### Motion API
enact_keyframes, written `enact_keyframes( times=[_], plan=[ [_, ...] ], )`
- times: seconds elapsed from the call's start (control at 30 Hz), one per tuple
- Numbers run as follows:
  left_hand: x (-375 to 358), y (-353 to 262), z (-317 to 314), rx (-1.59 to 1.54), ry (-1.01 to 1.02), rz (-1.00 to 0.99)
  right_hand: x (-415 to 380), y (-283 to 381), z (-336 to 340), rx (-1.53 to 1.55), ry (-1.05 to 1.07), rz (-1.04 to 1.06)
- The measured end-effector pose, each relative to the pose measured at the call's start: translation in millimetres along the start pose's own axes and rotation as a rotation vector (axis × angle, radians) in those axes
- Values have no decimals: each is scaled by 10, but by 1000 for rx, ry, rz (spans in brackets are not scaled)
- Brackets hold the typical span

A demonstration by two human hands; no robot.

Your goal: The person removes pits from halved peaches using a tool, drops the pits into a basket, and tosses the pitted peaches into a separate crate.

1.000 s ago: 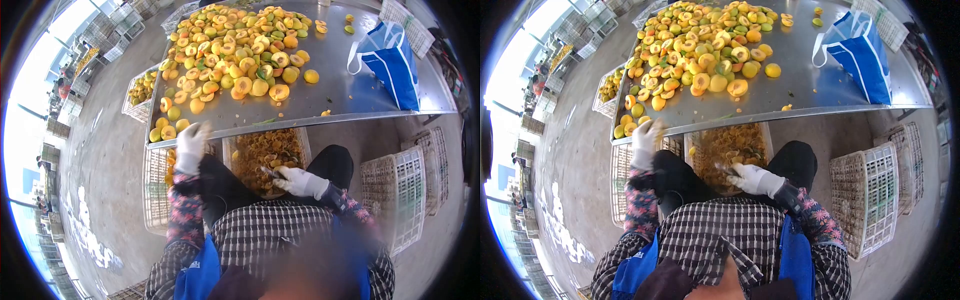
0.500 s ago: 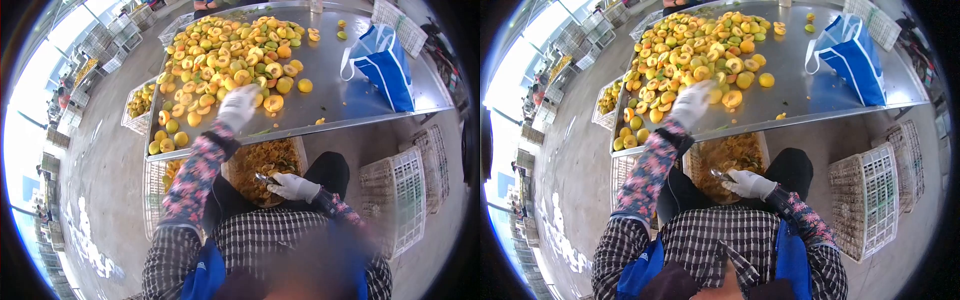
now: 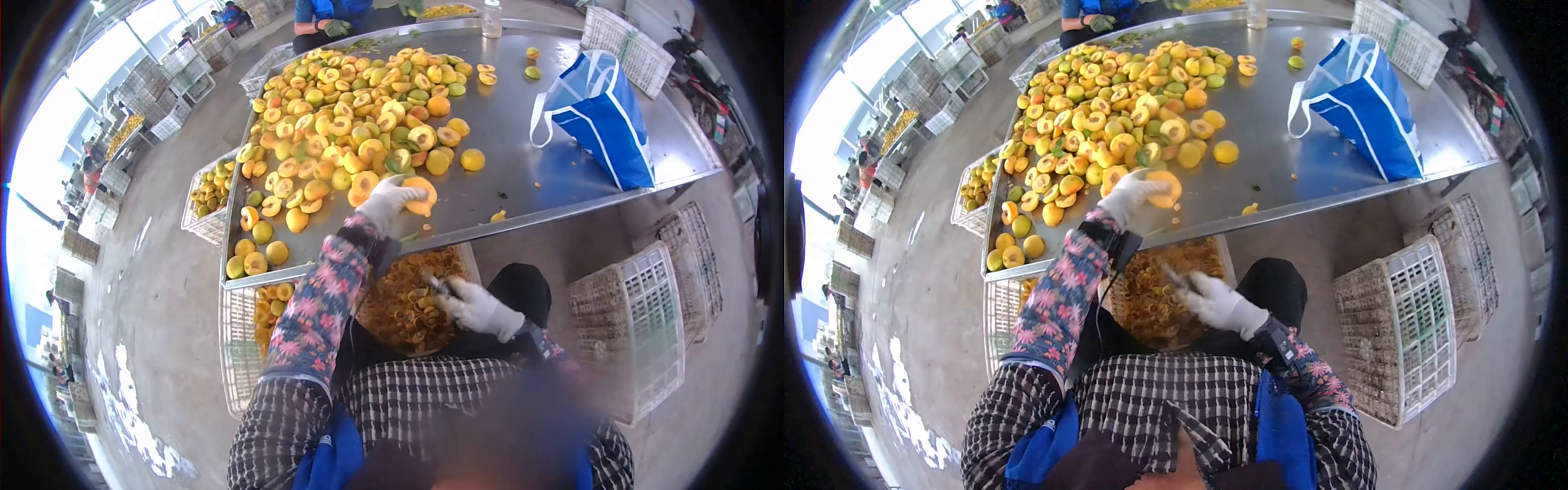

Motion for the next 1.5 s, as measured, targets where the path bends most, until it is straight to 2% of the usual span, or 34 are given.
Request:
enact_keyframes(
  times=[0.03, 0.1, 0.13, 0.2, 0.27, 0.37, 0.4, 0.5, 0.63, 0.73, 0.83, 0.9, 0.97, 1.07, 1.1, 1.17, 1.2, 1.27, 1.37, 1.5],
  plan=[
    [-113, 75, 3, -398, -46, -63, 95, -90, 17, -22, -117, 183],
    [-488, -90, -182, -647, -124, -141, 154, 45, 143, -159, -267, 346],
    [-680, -209, -299, -773, -166, -187, 127, 273, 163, -161, -276, 357],
    [-955, -368, -522, -801, -151, -239, 61, 766, 183, -219, -272, 329],
    [-1080, -347, -623, -815, -89, -343, 169, 873, 159, -394, -366, 396],
    [-1163, -315, -672, -787, -197, -537, 221, 954, 65, -575, -447, 397],
    [-1165, -268, -628, -849, -163, -475, 240, 937, 35, -621, -451, 365],
    [-1286, -410, -693, -1011, -122, -469, 264, 932, -37, -732, -452, 328],
    [-1256, -359, -738, -989, -265, -409, 239, 873, -114, -786, -384, 249],
    [-1226, -267, -805, -924, -351, -447, 269, 753, -170, -573, -369, 348],
    [-1239, -243, -854, -851, -390, -502, 301, 704, -220, -474, -324, 461],
    [-1265, -292, -861, -855, -373, -493, 319, 644, -199, -503, -320, 464],
    [-1280, -277, -762, -538, -140, -535, 318, 637, -112, -595, -285, 442],
    [-1421, -382, -638, -595, 60, -330, 256, 715, 66, -836, -165, 293],
    [-1448, -404, -630, -622, 104, -266, 264, 710, 63, -809, -179, 320],
    [-1370, -236, -616, -763, 38, -316, 290, 653, 15, -752, -199, 364],
    [-1330, -195, -629, -832, 4, -345, 334, 583, -31, -602, -169, 395],
    [-1311, -177, -663, -659, -165, -344, 419, 529, -160, -300, -110, 454],
    [-1278, -119, -735, -571, -317, -407, 324, 546, -231, 588, 226, 65],
    [-1259, -148, -827, -586, -359, -475, 278, 449, -294, 1052, 386, 136]
  ],
)
Point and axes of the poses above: each hand's wrist, its own x-axis towards the middle knuckle, its own z-axis out of the back of the hand, y = z × x, the point moved 3 cm from there along x, towards the middle knuckle, and after that the axes turned 14 degrees about y, right-handed, at the moved point
